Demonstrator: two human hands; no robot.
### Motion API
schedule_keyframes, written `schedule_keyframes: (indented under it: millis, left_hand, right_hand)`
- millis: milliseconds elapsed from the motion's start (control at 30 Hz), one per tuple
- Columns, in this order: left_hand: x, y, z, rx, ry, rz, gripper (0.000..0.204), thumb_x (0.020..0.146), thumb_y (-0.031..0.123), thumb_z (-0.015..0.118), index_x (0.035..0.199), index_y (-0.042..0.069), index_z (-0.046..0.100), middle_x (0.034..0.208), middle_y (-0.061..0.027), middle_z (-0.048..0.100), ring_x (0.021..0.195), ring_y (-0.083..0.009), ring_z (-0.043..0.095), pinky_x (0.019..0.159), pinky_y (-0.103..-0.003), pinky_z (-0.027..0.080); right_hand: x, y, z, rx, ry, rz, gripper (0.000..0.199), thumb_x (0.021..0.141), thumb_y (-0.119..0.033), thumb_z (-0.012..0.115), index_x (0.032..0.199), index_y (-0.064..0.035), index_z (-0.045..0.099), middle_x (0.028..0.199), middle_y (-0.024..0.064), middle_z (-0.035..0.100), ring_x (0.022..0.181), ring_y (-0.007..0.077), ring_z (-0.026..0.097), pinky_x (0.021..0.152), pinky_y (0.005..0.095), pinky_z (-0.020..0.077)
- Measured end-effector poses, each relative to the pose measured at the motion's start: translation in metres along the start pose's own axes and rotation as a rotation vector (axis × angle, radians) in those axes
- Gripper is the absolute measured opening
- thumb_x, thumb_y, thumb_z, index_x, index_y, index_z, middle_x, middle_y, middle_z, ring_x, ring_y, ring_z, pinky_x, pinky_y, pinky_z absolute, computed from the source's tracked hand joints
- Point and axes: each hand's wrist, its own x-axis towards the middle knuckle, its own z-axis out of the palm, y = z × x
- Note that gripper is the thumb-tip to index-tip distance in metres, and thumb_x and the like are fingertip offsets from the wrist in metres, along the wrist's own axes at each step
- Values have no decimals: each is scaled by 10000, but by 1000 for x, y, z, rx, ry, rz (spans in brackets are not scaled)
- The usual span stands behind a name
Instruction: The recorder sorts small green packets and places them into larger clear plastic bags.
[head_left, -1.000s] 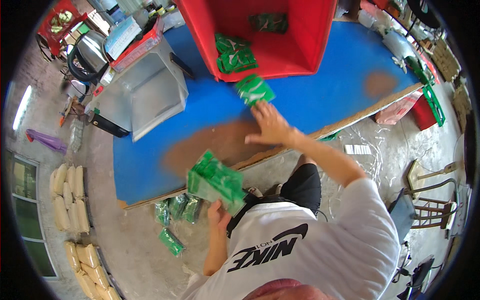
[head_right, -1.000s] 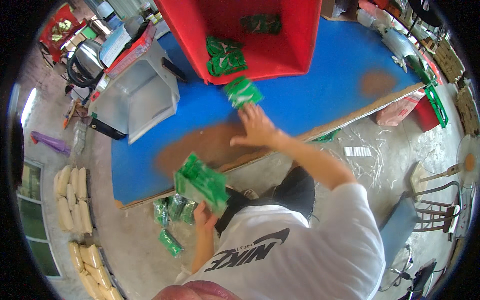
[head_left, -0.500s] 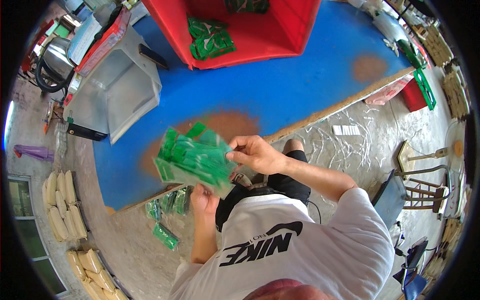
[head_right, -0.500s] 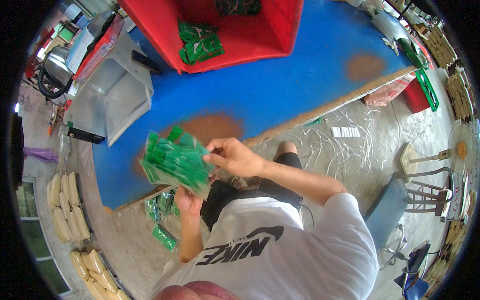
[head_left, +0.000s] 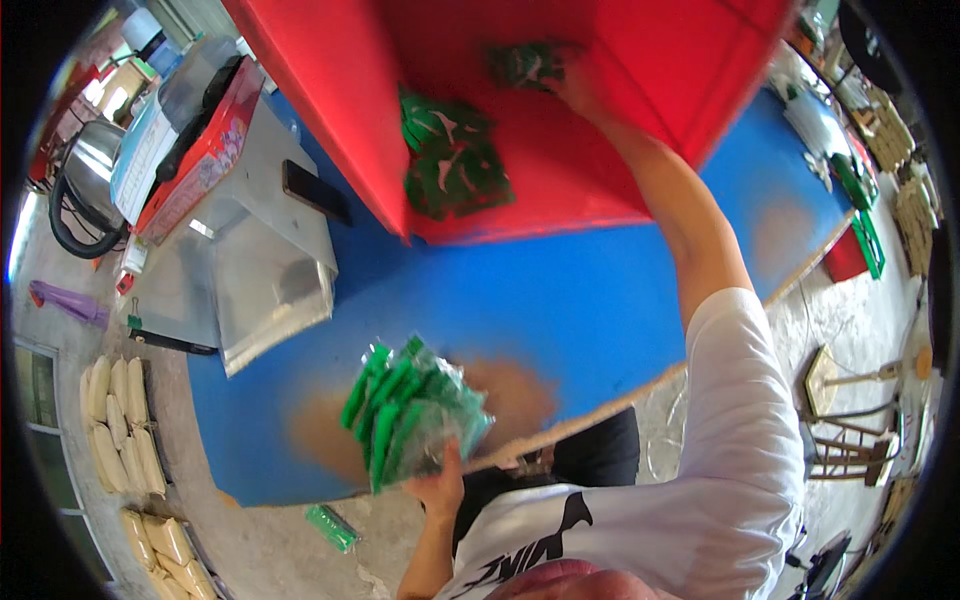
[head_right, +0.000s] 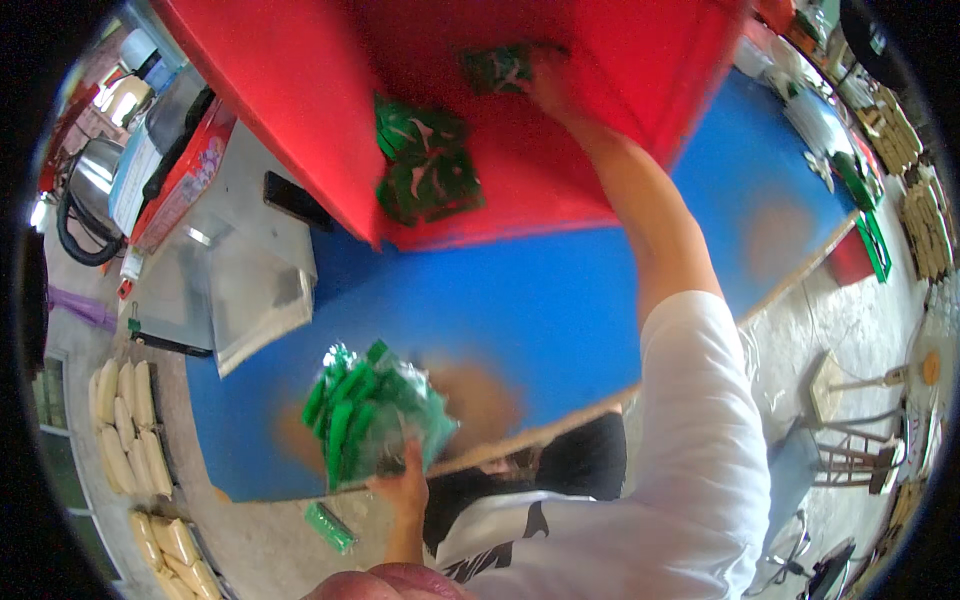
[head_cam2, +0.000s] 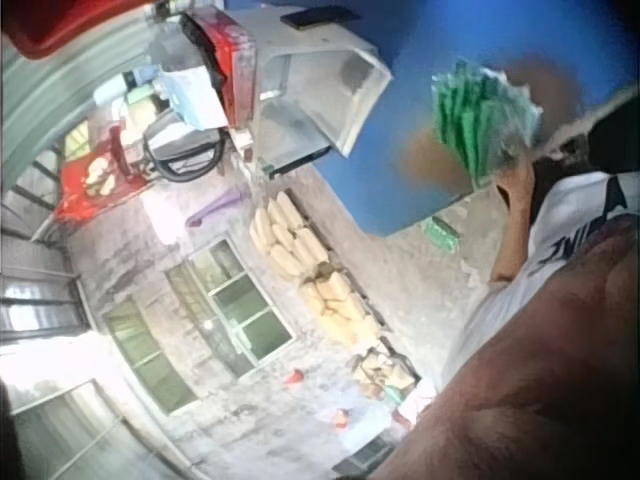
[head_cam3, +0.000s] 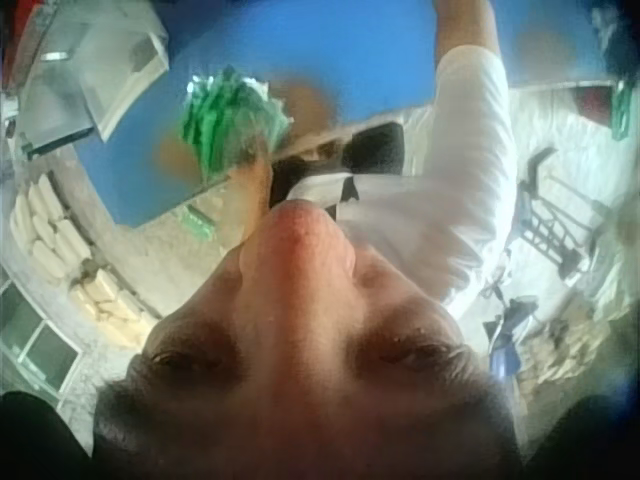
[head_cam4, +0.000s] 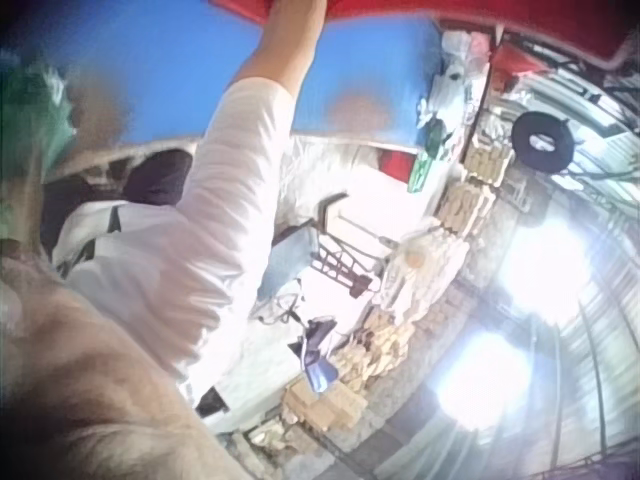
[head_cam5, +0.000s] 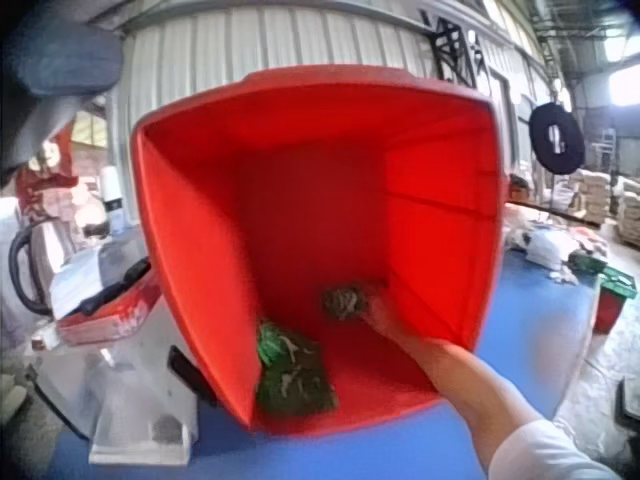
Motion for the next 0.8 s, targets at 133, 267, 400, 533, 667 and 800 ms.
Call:
schedule_keyframes:
  millis: [133, 267, 400, 533, 667, 800]
  left_hand:
    - [-11, -18, -14, 130, 15, -56, 345, 780, 33, 791, 1093, -2, 650, 1057, -100, 688, 970, -221, 660, 895, -355, 509]
    - [-8, 13, -10, 295, -36, -101, 362, 761, 6, 793, 1093, 4, 649, 1035, -106, 695, 946, -223, 671, 868, -341, 521]
    - [-6, 5, -9, 305, -122, 87, 395, 749, 0, 799, 1112, 5, 642, 1020, -104, 698, 941, -224, 671, 864, -343, 524]
    - [-1, 1, 2, 107, -53, 127, 420, 752, -14, 792, 1140, -10, 629, 1076, -114, 684, 985, -222, 655, 880, -345, 517]
    - [3, 4, 1, -20, -23, 168, 423, 774, 14, 794, 1160, -18, 622, 1144, -118, 656, 1033, -215, 627, 914, -353, 498]
    - [13, 4, -10, -4, -73, 196, 466, 797, 56, 779, 1216, -13, 586, 1201, -104, 615, 1080, -205, 588, 960, -368, 458]
  right_hand:
    - [46, 37, 32, 19, -153, 7, 709, 775, -208, 810, 1344, -19, 431, 1161, 203, 635, 1025, 359, 647, 864, 449, 527]
    - [50, 25, 53, -113, -183, 148, 704, 784, -230, 790, 1372, -40, 452, 1134, 199, 662, 1009, 362, 656, 861, 449, 527]
    - [47, 3, 41, -64, -373, 60, 575, 828, -260, 725, 1336, -69, 535, 1111, 187, 684, 1025, 370, 653, 889, 449, 511]
    - [30, -47, 8, -14, -305, -88, 500, 851, -226, 694, 1305, -63, 563, 1092, 188, 692, 1005, 379, 658, 899, 439, 505]
    - [-10, -142, -66, 313, -253, -162, 397, 863, -182, 688, 1224, -51, 587, 1028, 184, 691, 946, 388, 659, 807, 444, 530]
    - [-111, -210, -150, 122, -5, -536, 218, 787, -104, 697, 984, -51, 621, 851, 129, 649, 790, 351, 651, 614, 435, 516]
